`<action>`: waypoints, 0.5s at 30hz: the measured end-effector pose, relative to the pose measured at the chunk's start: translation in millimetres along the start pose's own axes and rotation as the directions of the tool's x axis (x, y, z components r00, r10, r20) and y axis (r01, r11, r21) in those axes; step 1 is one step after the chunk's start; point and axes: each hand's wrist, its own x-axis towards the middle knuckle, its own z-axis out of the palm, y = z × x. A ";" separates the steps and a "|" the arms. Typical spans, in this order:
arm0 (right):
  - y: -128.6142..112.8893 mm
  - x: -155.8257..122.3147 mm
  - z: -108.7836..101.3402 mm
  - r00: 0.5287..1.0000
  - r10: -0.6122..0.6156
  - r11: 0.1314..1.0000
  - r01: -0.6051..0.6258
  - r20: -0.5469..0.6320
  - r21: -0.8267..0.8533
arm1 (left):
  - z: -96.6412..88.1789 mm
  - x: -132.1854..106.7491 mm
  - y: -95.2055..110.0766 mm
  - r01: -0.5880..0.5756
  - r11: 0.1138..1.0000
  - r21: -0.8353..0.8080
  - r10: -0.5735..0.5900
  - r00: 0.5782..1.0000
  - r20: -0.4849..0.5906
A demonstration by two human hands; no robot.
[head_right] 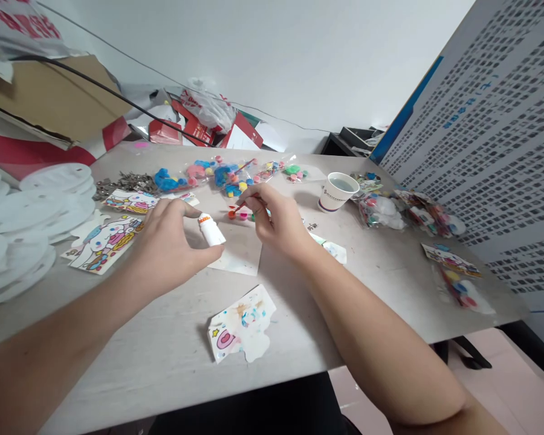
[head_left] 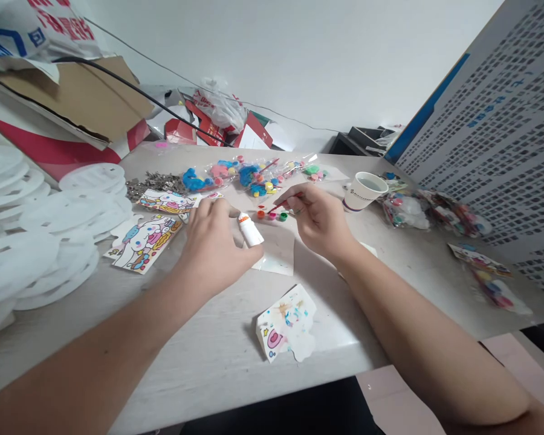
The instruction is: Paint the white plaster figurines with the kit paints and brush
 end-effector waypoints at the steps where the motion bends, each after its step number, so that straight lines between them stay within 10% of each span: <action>1: 3.1 1.0 2.2 1.000 0.001 1.000 0.000 0.009 -0.031 | 0.7 1.0 -1.0 0.005 1.000 0.010 -0.005 1.000 0.001; 15: 15.3 12.9 21.6 0.984 0.105 0.967 -0.068 0.143 -0.246 | 11.1 2.2 -3.2 -0.002 0.999 -0.044 -0.001 0.998 -0.056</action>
